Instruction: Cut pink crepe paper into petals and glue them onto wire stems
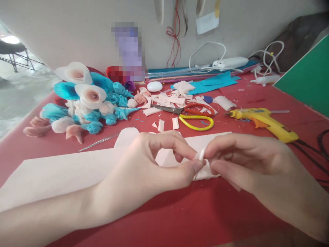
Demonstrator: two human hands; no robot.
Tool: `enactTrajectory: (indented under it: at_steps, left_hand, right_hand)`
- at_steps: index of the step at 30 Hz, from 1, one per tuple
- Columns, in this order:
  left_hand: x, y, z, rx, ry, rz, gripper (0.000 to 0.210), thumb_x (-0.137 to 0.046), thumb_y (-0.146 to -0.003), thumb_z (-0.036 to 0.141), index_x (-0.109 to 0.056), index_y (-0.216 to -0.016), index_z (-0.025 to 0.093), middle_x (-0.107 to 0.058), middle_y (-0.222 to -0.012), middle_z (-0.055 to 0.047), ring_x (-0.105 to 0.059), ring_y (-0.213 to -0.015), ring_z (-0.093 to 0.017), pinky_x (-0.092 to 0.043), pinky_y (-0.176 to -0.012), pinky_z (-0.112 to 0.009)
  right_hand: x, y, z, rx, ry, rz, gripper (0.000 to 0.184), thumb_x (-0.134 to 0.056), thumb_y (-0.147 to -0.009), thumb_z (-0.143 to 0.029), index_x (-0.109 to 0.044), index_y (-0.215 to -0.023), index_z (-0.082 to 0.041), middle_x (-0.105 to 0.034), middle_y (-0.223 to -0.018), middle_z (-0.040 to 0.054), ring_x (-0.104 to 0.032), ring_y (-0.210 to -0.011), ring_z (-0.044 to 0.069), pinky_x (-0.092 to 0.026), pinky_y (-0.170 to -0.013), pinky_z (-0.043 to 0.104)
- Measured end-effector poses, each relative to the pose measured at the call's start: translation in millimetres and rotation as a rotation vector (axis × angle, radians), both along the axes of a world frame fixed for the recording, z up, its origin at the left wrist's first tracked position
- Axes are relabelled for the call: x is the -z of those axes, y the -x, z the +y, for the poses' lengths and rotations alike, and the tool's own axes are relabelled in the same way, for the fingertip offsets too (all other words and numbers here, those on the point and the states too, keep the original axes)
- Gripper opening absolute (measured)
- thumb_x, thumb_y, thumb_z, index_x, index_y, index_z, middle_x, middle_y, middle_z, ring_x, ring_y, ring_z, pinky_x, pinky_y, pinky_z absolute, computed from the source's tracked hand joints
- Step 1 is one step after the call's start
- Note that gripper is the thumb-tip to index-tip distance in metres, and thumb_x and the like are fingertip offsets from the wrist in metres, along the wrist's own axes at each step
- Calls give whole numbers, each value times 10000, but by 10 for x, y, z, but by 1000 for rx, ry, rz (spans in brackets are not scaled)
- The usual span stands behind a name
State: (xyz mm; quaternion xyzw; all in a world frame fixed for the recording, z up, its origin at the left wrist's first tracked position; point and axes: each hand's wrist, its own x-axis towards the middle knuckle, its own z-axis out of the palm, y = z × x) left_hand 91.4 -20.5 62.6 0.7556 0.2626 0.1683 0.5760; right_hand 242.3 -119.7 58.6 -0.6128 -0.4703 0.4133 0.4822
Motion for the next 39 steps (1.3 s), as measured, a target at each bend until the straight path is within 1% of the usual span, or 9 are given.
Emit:
enactTrajectory:
  at_steps: [6, 10, 16, 19, 22, 25, 31, 35, 39]
  left_hand:
    - [-139, 48, -14, -12, -141, 16, 88, -650, -708, 222, -666, -637, 271, -591, -630, 51, -530, -569, -106, -406, -544, -226]
    - [-189, 62, -45, 39, -86, 64, 83, -655, -675, 210, -654, -598, 241, -578, -587, 39, -514, -535, -109, -410, -532, -232]
    - [-135, 8, -15, 95, 11, 231, 61, -622, -645, 205, -619, -586, 218, -562, -615, 35, -477, -562, -117, -402, -562, -237]
    - [-104, -33, 30, 99, 24, 303, 98, -602, -655, 257, -616, -569, 213, -541, -581, 39, -468, -559, -116, -386, -544, -219]
    - [-53, -70, 61, 81, -26, 397, 150, -597, -649, 314, -616, -538, 214, -490, -505, 46, -424, -521, -107, -344, -486, -196]
    - [23, -98, 73, 78, -45, 445, 160, -580, -650, 332, -615, -542, 220, -480, -504, 45, -417, -525, -112, -322, -470, -195]
    - [99, -107, 65, 122, 10, 457, 198, -593, -651, 384, -598, -557, 209, -485, -531, 42, -437, -547, -117, -319, -463, -196]
    - [83, -103, 58, 143, 11, 492, 219, -595, -653, 416, -605, -576, 212, -531, -574, 35, -469, -580, -126, -335, -489, -208]
    - [97, -98, 63, 162, 10, 469, 186, -570, -682, 376, -597, -609, 207, -538, -601, 42, -466, -584, -118, -355, -529, -214]
  right_hand:
    - [-91, 17, -60, -13, -84, -79, 121, -671, -737, -256, -672, -774, -371, -652, -701, -58, -566, -548, 96, -442, -415, 160]
    - [-117, 26, -60, -40, -104, -73, 103, -688, -714, -233, -675, -736, -333, -636, -654, -49, -557, -539, 100, -431, -412, 171]
    - [-60, -3, -7, -105, -28, -107, 47, -661, -736, -244, -678, -721, -285, -632, -638, -47, -494, -515, 75, -389, -430, 166]
    - [-4, -42, 52, -155, 26, -47, 47, -650, -744, -246, -678, -709, -260, -622, -648, -35, -503, -556, 83, -385, -458, 172]
    - [19, -81, 118, -215, 161, 70, 51, -622, -756, -211, -673, -756, -214, -590, -651, -21, -488, -552, 76, -380, -474, 175]
    - [15, -106, 166, -243, 266, 64, 47, -600, -752, -176, -647, -750, -176, -519, -604, -34, -415, -514, 56, -334, -463, 174]
    - [116, -180, 191, -335, 242, -95, 79, -612, -747, -272, -601, -739, -195, -402, -546, -60, -341, -495, 65, -269, -433, 181]
    - [172, -222, 196, -384, 274, -141, 127, -603, -763, -318, -589, -748, -193, -416, -572, -50, -355, -516, 71, -281, -445, 185]
    - [163, -216, 215, -393, 236, -159, 96, -597, -764, -279, -585, -731, -189, -443, -601, -44, -362, -529, 72, -297, -461, 189]
